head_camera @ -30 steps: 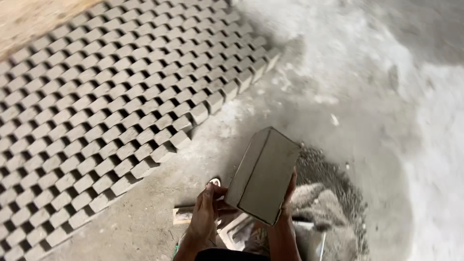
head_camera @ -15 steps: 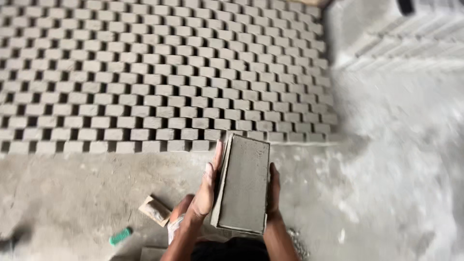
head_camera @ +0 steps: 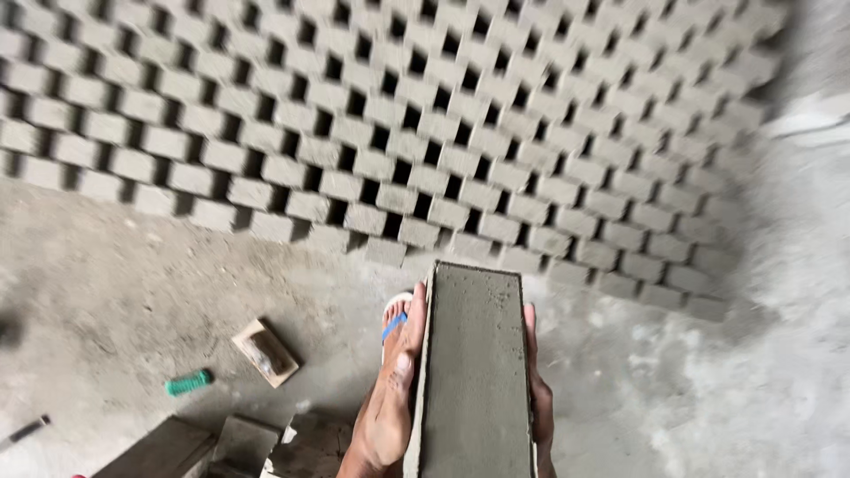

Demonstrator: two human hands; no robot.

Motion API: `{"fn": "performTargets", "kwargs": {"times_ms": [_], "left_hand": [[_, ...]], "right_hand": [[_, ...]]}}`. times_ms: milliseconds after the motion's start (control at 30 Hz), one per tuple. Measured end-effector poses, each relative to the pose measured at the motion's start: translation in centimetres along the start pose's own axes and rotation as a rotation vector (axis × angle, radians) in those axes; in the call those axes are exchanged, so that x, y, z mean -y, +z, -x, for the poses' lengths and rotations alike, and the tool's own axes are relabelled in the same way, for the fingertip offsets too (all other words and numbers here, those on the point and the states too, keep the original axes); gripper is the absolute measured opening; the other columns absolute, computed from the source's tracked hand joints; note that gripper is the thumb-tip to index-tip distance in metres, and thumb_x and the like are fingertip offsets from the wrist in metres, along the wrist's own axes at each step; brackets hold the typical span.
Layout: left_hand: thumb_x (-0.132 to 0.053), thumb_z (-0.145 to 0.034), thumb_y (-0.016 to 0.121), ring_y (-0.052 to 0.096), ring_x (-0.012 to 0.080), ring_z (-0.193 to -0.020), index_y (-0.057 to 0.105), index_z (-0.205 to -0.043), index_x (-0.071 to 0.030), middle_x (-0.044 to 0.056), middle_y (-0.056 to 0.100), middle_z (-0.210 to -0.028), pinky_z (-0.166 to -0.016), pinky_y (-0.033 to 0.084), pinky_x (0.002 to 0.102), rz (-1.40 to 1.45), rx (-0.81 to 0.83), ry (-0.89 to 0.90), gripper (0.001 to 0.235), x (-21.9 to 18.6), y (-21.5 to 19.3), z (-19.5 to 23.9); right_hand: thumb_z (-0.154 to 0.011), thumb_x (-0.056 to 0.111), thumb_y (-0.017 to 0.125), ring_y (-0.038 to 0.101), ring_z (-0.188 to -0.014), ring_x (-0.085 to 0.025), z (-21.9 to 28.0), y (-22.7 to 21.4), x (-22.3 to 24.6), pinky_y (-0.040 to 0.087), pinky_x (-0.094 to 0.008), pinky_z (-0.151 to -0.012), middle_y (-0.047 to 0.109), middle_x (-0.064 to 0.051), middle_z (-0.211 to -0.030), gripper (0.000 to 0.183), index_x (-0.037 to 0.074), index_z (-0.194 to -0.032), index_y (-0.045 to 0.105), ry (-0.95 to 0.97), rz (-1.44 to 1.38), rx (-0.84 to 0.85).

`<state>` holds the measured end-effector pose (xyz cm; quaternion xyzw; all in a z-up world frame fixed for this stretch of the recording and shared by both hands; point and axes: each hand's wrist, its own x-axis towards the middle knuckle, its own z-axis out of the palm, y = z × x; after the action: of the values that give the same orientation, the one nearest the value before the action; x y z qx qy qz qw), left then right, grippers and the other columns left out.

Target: The person scoops wet concrete into a rectangular metal mold using two trowels, levels the surface, and compacts the mixture. They then flip the mold to release a formed concrete brick onto a stack of similar bricks on the floor and repeat the process.

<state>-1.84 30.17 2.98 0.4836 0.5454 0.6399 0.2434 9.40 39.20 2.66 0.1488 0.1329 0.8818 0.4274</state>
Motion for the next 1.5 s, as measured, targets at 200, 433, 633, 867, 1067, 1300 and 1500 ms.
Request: {"fn": "performTargets", "kwargs": {"times_ms": [200, 433, 633, 867, 1067, 1300, 1500], "left_hand": [[-0.030, -0.097, 0.013, 0.007, 0.0283, -0.141, 0.018, -0.145, -0.011, 0.010, 0.015, -0.153, -0.111, 0.001, 0.046, 0.081, -0.032, -0.140, 0.052, 20.9, -0.3, -5.0], [-0.036, -0.096, 0.009, 0.007, 0.0256, -0.142, 0.011, -0.145, -0.010, 0.007, 0.011, -0.152, -0.113, -0.002, 0.043, -0.314, 0.064, -0.451, 0.055, 48.6, 0.9, -6.4], [-0.026, -0.095, 0.013, 0.021, 0.0286, -0.137, 0.019, -0.143, -0.006, 0.014, 0.022, -0.149, -0.113, 0.014, 0.038, -0.339, 0.074, -0.536, 0.052, 49.8, 1.1, -12.1], [-0.049, -0.097, 0.027, 0.020, 0.0248, -0.141, 0.026, -0.142, -0.008, 0.014, 0.028, -0.149, -0.117, 0.014, 0.040, -0.040, -0.188, -0.436, 0.061, 54.0, 2.5, -3.1], [-0.027, -0.086, 0.030, 0.037, 0.0157, -0.068, 0.041, -0.070, -0.011, 0.004, 0.043, -0.069, -0.064, 0.032, 0.036, -0.076, -0.179, -1.014, 0.025, 54.8, 1.2, -17.4], [-0.022, -0.086, 0.034, 0.041, 0.0137, -0.067, 0.048, -0.069, -0.014, 0.001, 0.051, -0.069, -0.063, 0.036, 0.035, -0.154, -0.146, -0.838, 0.023, 59.1, 1.5, -16.6], [-0.020, -0.085, 0.034, 0.049, 0.0169, -0.075, 0.055, -0.080, -0.010, 0.008, 0.060, -0.081, -0.073, 0.038, 0.033, -0.151, -0.194, -0.949, 0.024, 59.3, 2.1, -15.2]], "right_hand": [[-0.091, 0.016, 0.042, 0.032, -0.128, -0.024, -7.2, -20.8, 9.2, 0.023, -0.046, -0.110, 0.036, -0.009, -0.143, 0.050, 0.016, -0.141, 0.034, -0.037, 0.348, -0.201], [-0.091, 0.025, 0.051, 0.043, -0.121, -0.020, -13.9, -37.1, 18.1, 0.031, -0.045, -0.108, 0.045, -0.005, -0.138, 0.048, 0.019, -0.138, 0.041, 0.075, 0.790, -0.411], [-0.093, 0.026, 0.047, 0.056, -0.109, -0.026, -20.3, -43.7, 21.5, 0.044, -0.047, -0.103, 0.058, -0.010, -0.123, 0.044, 0.014, -0.135, 0.043, 0.069, 1.151, -0.472], [-0.082, 0.048, 0.043, 0.060, -0.104, -0.031, -24.7, -43.6, 21.9, 0.046, -0.049, -0.091, 0.065, -0.009, -0.111, 0.050, 0.011, -0.109, 0.063, 0.124, 1.088, -1.009], [-0.085, 0.050, 0.018, 0.014, -0.140, -0.026, -23.2, -47.4, 27.6, 0.009, -0.046, -0.113, 0.019, -0.004, -0.152, 0.066, 0.019, -0.144, 0.020, -0.895, -1.707, -0.416], [-0.084, 0.058, 0.011, 0.000, -0.143, -0.026, -23.4, -48.1, 28.6, 0.001, -0.051, -0.112, 0.004, -0.001, -0.155, 0.073, 0.020, -0.146, 0.006, -1.182, -1.658, -0.254], [-0.088, 0.054, 0.014, 0.020, -0.138, -0.030, -24.1, -47.4, 27.4, 0.011, -0.049, -0.112, 0.027, -0.007, -0.148, 0.065, 0.018, -0.139, 0.030, -1.014, -2.026, -0.147]]}}
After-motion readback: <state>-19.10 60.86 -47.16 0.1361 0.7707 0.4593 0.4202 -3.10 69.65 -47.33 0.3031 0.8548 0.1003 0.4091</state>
